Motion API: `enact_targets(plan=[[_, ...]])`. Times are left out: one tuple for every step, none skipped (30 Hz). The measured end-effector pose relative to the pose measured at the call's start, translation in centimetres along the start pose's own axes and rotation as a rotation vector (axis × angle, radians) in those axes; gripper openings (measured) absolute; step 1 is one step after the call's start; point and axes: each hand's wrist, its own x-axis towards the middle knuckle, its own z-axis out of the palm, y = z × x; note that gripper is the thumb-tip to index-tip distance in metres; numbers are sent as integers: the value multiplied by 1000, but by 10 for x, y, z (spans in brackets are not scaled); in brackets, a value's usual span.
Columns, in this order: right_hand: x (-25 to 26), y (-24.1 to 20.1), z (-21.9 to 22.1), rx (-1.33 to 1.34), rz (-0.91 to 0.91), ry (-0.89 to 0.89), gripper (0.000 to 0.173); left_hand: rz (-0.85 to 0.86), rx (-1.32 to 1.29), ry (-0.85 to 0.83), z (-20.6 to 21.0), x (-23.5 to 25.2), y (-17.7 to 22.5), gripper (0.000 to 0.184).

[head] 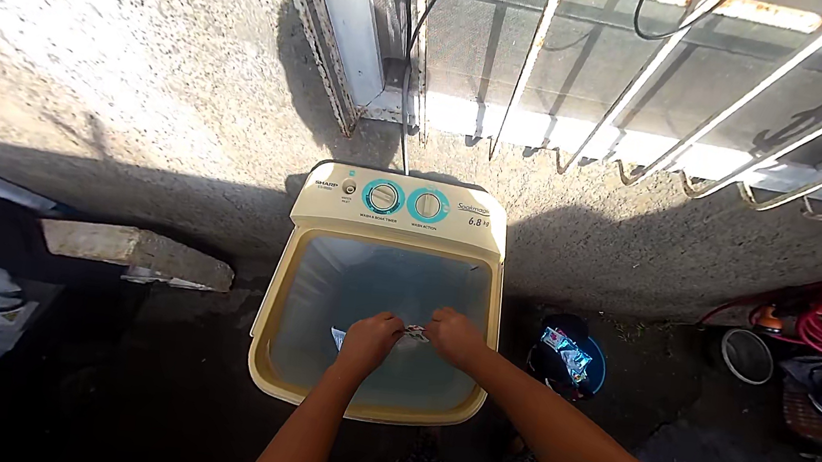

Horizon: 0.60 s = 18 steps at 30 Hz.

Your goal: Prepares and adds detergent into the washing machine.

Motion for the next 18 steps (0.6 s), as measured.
enact_targets(plan=[[-1, -2, 2, 8, -8, 25, 30, 7, -7, 17, 2, -1, 0, 25], [-2, -4, 3, 16, -17, 52, 29, 0, -24, 31, 5, -2, 1, 25], [-3, -7, 5, 19, -25, 82, 29, -27, -52, 32, 6, -4, 3, 27], [-3, -8, 7, 18, -36, 121, 28, -72, -76, 24, 7, -4, 5, 31], [-4, -8, 9, 13, -56, 177, 26, -116, -94, 21, 7, -4, 7, 35], [-3, -7, 11, 3, -85, 240, 24, -140, -104, 25, 7, -2, 6, 38], [-4, -6, 13, -2, -104, 273, 22, -136, -104, 28, 8, -1, 5, 37], [-4, -5, 13, 0, -113, 276, 21, -106, -97, 42, 10, -1, 2, 34], [-5, -4, 14, 8, -111, 262, 20, -61, -81, 70, 13, -2, 0, 28], [-5, -5, 13, 23, -92, 227, 20, -17, -67, 102, 15, -2, -1, 25], [-5, -6, 12, 42, -56, 169, 22, 20, -60, 143, 18, -3, -3, 23], [-5, -8, 10, 59, -13, 92, 24, 47, -55, 180, 21, -4, -4, 22], [-5, -10, 9, 67, 17, 29, 25, 60, -56, 194, 23, -5, -4, 21], [-5, -11, 8, 71, 32, -16, 26, 65, -63, 172, 22, -5, -3, 21], [-7, -12, 7, 73, 32, -38, 25, 68, -67, 125, 20, -4, 0, 25], [-8, -12, 6, 73, 23, -42, 22, 75, -64, 86, 18, -3, 5, 31], [-10, -12, 6, 67, 3, -26, 20, 88, -52, 56, 18, -1, 9, 33], [-11, -11, 8, 57, -14, -12, 18, 99, -32, 28, 19, 0, 13, 29]])
